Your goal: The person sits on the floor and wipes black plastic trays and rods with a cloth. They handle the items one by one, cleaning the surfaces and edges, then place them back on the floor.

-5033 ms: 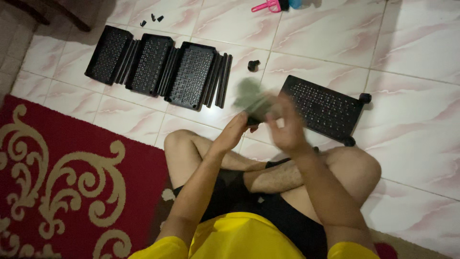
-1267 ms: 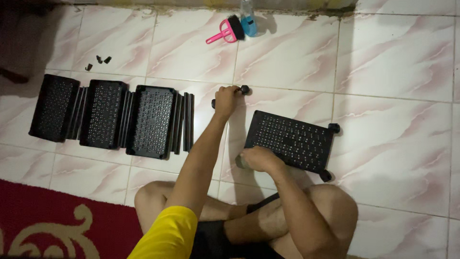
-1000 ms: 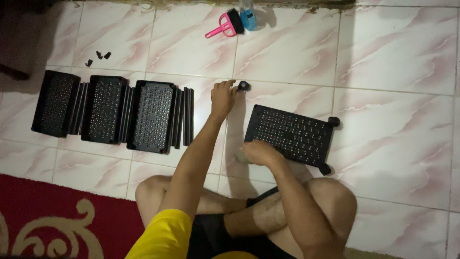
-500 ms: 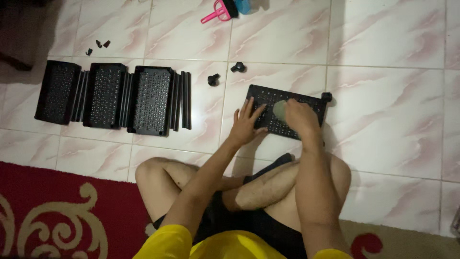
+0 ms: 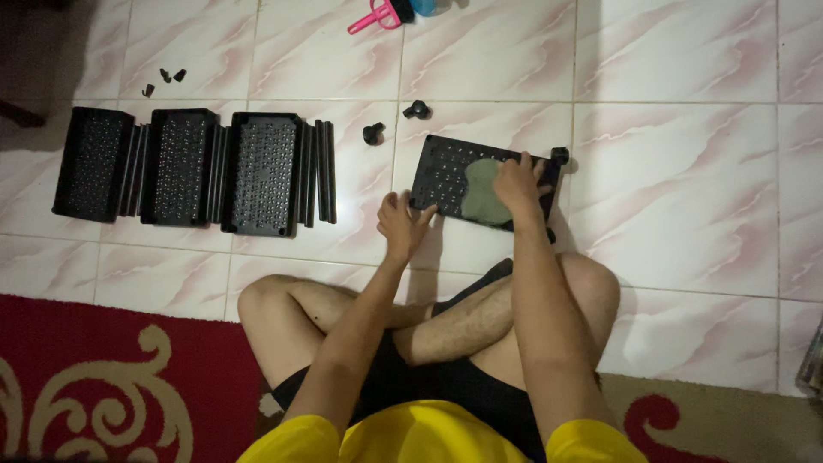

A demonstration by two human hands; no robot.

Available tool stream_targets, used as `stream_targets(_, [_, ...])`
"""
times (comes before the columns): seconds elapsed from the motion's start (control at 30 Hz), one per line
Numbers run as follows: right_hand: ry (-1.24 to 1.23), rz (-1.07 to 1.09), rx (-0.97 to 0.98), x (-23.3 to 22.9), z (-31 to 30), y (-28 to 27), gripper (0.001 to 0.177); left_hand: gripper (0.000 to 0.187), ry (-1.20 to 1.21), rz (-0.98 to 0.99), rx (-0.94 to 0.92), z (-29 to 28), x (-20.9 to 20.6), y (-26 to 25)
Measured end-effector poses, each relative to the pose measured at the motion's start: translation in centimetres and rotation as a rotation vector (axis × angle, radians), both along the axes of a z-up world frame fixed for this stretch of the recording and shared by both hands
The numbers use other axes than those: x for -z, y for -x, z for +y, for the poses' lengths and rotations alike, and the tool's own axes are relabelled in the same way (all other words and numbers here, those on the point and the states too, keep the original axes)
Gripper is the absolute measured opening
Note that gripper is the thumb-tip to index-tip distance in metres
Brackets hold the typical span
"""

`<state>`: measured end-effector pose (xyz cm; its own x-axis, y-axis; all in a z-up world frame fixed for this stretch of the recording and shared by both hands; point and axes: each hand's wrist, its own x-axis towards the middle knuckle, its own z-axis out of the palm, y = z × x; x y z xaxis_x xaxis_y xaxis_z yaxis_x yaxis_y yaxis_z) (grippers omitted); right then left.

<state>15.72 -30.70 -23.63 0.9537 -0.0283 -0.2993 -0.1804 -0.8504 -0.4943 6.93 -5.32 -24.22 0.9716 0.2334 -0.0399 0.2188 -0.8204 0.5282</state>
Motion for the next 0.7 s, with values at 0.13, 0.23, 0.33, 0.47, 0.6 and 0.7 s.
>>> stream_targets(0.13, [-0.056,0.308,0.098,-1.2,1.5,0.3,0.038,0.066,0.232,-0.060,-0.123,-1.1,2.3,-0.7])
stream_targets(0.23, [-0.090,0.414,0.130,-3.8,2.2,0.3,0.039,0.061,1.007,0.100,-0.323,-1.3,3.5,-1.4])
stream_targets(0.33, [-0.107,0.370,0.120,-7.0,2.3,0.9,0.038,0.047,0.938,0.144,-0.246,-0.5,3.7,-1.3])
stream_targets(0.47, [-0.216,0.012,0.174,-11.2,3.0,0.9,0.032,0.045,1.256,0.092,-0.222,0.8,1.4,-1.6])
stream_targets(0.6, [-0.589,-0.464,0.175,-15.7,2.1,1.7,0.028,0.041,1.351,-0.027,-0.314,3.2,-4.2,-3.9])
stream_targets(0.7, [-1.049,-0.424,0.270,-17.8,-1.1,3.8,0.023,0.038,1.425,-0.168,-0.270,6.9,-9.3,-5.0])
